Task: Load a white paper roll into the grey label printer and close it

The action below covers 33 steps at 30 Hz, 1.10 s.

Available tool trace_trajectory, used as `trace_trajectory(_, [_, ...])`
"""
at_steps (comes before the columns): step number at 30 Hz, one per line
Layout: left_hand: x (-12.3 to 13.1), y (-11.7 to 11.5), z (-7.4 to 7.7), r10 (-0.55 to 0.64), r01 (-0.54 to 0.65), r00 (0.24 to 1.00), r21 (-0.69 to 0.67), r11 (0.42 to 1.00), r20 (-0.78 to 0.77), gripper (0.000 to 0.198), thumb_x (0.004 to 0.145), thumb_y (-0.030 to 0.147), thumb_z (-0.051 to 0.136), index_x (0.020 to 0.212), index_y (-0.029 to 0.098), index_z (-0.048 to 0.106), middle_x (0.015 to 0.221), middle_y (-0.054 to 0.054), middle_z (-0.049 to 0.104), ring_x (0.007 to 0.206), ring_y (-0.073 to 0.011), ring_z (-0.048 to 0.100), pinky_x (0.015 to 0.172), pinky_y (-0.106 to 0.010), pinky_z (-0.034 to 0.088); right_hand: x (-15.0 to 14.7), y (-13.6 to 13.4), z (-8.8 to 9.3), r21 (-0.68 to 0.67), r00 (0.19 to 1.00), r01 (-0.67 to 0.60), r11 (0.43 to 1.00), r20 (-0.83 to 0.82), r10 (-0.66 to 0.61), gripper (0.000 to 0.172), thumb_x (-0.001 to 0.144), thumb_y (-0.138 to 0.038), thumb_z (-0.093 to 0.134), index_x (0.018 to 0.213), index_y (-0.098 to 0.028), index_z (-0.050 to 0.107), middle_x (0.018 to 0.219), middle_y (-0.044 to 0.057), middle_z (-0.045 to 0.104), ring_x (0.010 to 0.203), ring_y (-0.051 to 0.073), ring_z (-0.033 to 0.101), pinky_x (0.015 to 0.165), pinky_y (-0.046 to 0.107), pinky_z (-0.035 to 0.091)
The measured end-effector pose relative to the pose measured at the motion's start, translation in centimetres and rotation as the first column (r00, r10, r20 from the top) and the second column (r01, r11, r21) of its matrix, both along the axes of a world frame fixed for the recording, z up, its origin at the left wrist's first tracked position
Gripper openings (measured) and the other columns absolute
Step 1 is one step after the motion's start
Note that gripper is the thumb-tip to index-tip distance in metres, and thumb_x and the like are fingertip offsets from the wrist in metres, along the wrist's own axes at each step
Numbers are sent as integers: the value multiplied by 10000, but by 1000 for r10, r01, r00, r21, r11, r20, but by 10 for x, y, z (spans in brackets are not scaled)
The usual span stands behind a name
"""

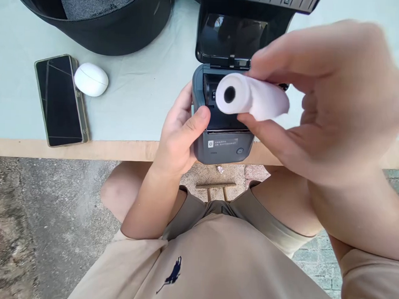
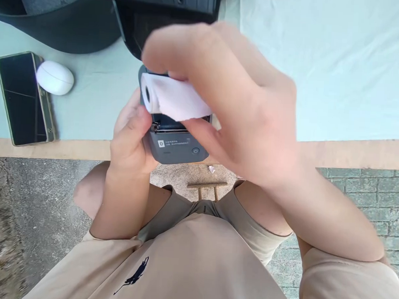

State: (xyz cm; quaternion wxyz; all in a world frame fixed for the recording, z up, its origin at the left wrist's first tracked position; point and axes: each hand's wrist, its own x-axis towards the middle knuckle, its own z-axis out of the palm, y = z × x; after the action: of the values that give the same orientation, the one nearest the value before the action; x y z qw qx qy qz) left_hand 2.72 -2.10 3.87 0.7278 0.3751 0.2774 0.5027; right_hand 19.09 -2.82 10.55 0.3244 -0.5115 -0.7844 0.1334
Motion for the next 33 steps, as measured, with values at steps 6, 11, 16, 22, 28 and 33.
trace_trajectory(6, [-4, -1, 0, -58, 58, 998, 15, 998, 27, 376, 843, 354, 568, 1185, 215, 497, 1225, -52, 558, 1223, -214, 525, 1003, -328, 472, -7, -3, -6, 112, 973, -4, 994, 230, -22, 183, 781, -108, 538, 925, -217, 510, 979, 10, 636, 934, 155, 625, 725, 284, 484])
trace_trajectory(11, [-2, -1, -3, -28, 28, 999, 44, 999, 18, 409, 837, 372, 570, 1201, 211, 476, 1236, -54, 551, 1219, -187, 519, 1063, -319, 402, -6, 4, -16, 173, 954, -67, 983, 299, 13, 28, 807, -203, 583, 820, -212, 559, 939, -6, 689, 935, 185, 652, 775, 320, 512])
trace_trajectory(16, [-2, -1, -3, -38, 37, 999, 17, 999, 18, 433, 809, 385, 595, 1200, 235, 484, 1167, -34, 583, 1192, -201, 539, 1014, -327, 445, -2, 5, -19, 327, 951, -32, 944, 302, -72, 51, 782, -233, 598, 803, -221, 552, 796, -8, 654, 830, 217, 628, 737, 360, 459])
trace_trajectory(22, [-3, 1, 1, -25, 28, 998, -48, 998, 63, 293, 839, 380, 557, 1092, 235, 523, 1073, -38, 603, 1103, -209, 583, 885, -326, 516, -9, -4, -21, 403, 965, -189, 895, 245, 93, 124, 731, -185, 649, 803, -198, 549, 784, -31, 665, 794, 178, 645, 675, 328, 436])
trace_trajectory(28, [-5, 3, -6, 5, -5, 1000, -5, 1000, 27, 356, 730, 276, 672, 1055, 236, 532, 914, -1, 629, 922, -184, 617, 746, -297, 519, -9, -8, -25, 329, 948, -283, 901, 238, 211, 109, 777, -251, 643, 842, -193, 577, 887, -20, 681, 888, 163, 642, 689, 335, 430])
trace_trajectory(33, [-8, 3, -6, -43, 44, 998, 25, 999, -56, 488, 664, 257, 728, 1095, 237, 500, 1019, -27, 628, 1066, -253, 604, 777, -322, 532, 1, -6, -21, 255, 984, -160, 954, 117, 133, 153, 785, -230, 613, 918, -184, 554, 940, 48, 655, 937, 206, 617, 822, 390, 477])
